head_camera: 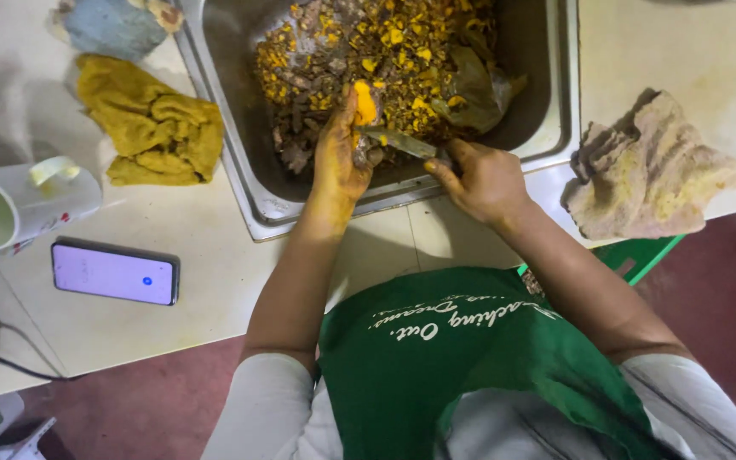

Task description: Peeling and scraping turmeric roots using a small knife in a sink

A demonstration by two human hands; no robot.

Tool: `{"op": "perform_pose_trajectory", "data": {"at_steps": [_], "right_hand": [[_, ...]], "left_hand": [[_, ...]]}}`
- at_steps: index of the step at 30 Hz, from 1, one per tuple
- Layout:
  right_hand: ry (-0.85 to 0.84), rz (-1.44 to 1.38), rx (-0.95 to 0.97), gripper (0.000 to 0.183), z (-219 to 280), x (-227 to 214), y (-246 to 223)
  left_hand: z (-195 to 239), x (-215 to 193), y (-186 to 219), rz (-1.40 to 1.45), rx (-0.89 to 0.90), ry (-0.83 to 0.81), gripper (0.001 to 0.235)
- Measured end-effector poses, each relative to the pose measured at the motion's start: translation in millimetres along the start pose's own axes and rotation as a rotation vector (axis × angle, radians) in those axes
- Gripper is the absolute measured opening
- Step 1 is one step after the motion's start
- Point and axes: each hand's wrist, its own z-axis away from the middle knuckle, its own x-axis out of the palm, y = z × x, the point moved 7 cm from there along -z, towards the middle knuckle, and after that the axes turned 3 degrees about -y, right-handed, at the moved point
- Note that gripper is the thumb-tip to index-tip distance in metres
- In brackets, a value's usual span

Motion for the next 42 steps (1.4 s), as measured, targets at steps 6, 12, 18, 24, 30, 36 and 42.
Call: {"op": "perform_pose_trajectory", "data": {"at_steps": [6, 12, 18, 24, 30, 36, 42], "right_hand": [[0.074, 0.109, 0.014, 0.051, 0.5, 4.6, 3.8], [-0.117, 0.023, 0.08, 0.057, -22.8, 17.4, 6.2], [-0.354, -0.277, 0.598, 0.074, -71.5, 20.9, 45.7], [-0.131, -0.343, 0.351, 0.069, -72.6, 9.8, 85.9], [-0.18, -0.453, 0.159, 0.054, -14.0, 10.1, 24.3], [0.006, -0.105, -0.018, 0.047, -0.8, 5.1, 11.0], [0.058, 0.037, -0.04, 0.051, 6.5, -7.6, 6.1]], "left_hand": [[-7.0, -16.0, -29.3, 0.092, -0.148, -0.048, 0.026], [-5.7, -13.8, -40.0, 0.268, -0.312, -0.087, 0.026], [58.0, 22.0, -99.3, 0.186, -0.579, -0.427, 0.045], [-5.8, -17.6, -39.4, 0.136, -0.186, -0.121, 0.034], [-1.8, -14.4, -4.5, 0.005, -0.084, -0.194, 0.027], [6.1, -12.1, -21.6, -0.06, -0.116, 0.042, 0.043], [27.9, 10.0, -3.8, -0.17, -0.007, -0.004, 0.045]]}}
